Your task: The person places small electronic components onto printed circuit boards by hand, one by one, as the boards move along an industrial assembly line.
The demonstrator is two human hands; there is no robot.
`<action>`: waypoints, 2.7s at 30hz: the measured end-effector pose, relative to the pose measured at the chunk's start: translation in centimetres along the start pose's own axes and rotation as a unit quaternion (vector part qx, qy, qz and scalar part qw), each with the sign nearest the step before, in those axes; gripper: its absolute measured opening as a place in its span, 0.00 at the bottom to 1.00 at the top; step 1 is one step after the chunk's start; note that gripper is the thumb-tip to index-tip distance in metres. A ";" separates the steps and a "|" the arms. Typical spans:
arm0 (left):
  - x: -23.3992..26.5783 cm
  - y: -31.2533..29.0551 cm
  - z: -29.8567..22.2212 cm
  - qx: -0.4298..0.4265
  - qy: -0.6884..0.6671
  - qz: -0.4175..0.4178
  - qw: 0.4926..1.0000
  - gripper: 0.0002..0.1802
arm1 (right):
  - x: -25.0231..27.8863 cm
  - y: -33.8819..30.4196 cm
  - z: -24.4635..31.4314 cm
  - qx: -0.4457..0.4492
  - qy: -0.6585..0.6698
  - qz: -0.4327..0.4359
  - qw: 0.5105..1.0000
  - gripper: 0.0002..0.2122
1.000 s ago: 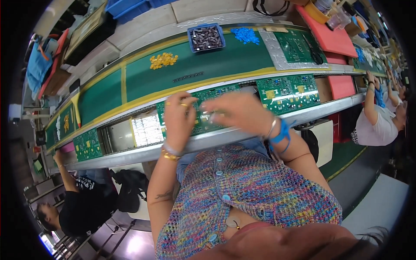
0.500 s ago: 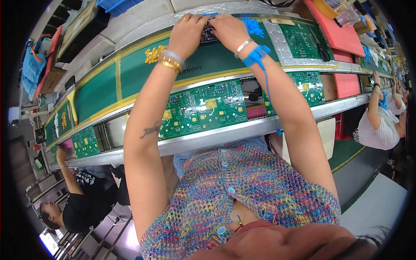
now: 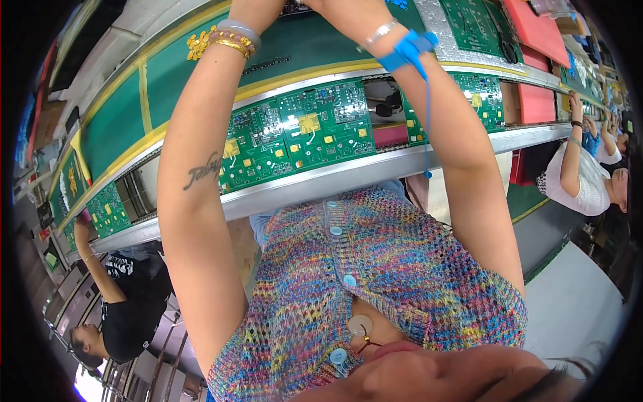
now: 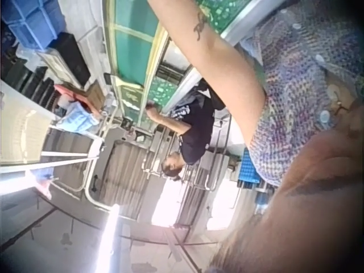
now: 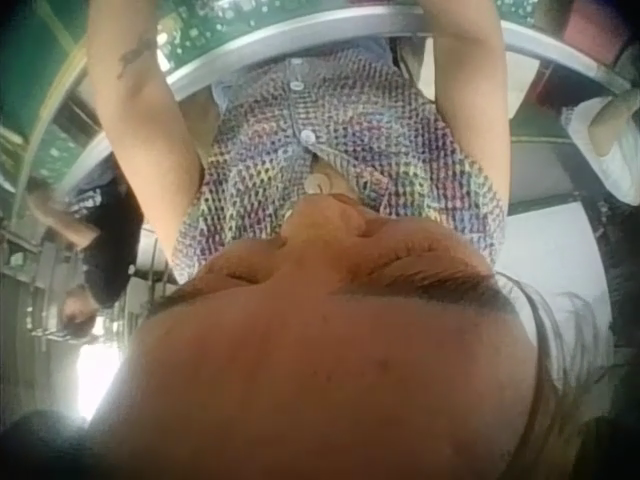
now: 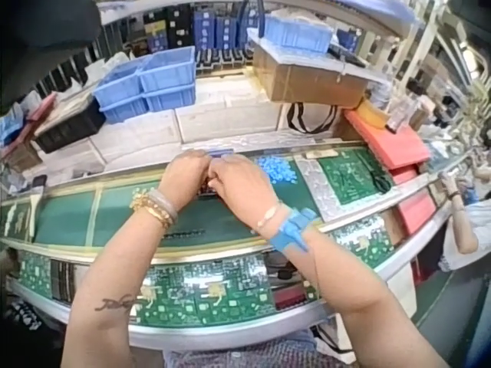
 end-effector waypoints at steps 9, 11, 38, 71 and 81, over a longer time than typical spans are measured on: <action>0.2 -0.6 0.1 0.001 0.046 0.039 0.998 0.05 | 12.4 -8.1 8.5 -0.256 0.244 0.161 0.921 0.06; 0.5 -0.5 -0.3 0.008 0.049 0.048 0.998 0.05 | 13.3 -10.4 9.3 -0.302 0.253 0.186 0.900 0.06; 4.6 -18.9 -9.7 0.485 -0.753 0.118 0.429 0.14 | 12.2 -12.2 11.8 0.037 0.100 0.279 0.954 0.12; 7.6 -23.4 -9.8 0.478 -0.604 0.083 0.633 0.10 | 12.8 -13.5 10.8 -0.166 0.172 0.222 0.945 0.06; 7.3 -24.0 -9.2 0.445 -0.540 0.048 0.713 0.11 | 12.7 -13.2 11.0 -0.133 0.156 0.263 0.943 0.07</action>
Point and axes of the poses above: each hand's wrist, its own y-axis towards the middle knuckle, its own x-axis out of the back of the hand, z = x × y, the point moved 3 cm from there along y, towards the middle knuckle, and after that the axes turned 6 degrees about -z, right-handed, at the moved point
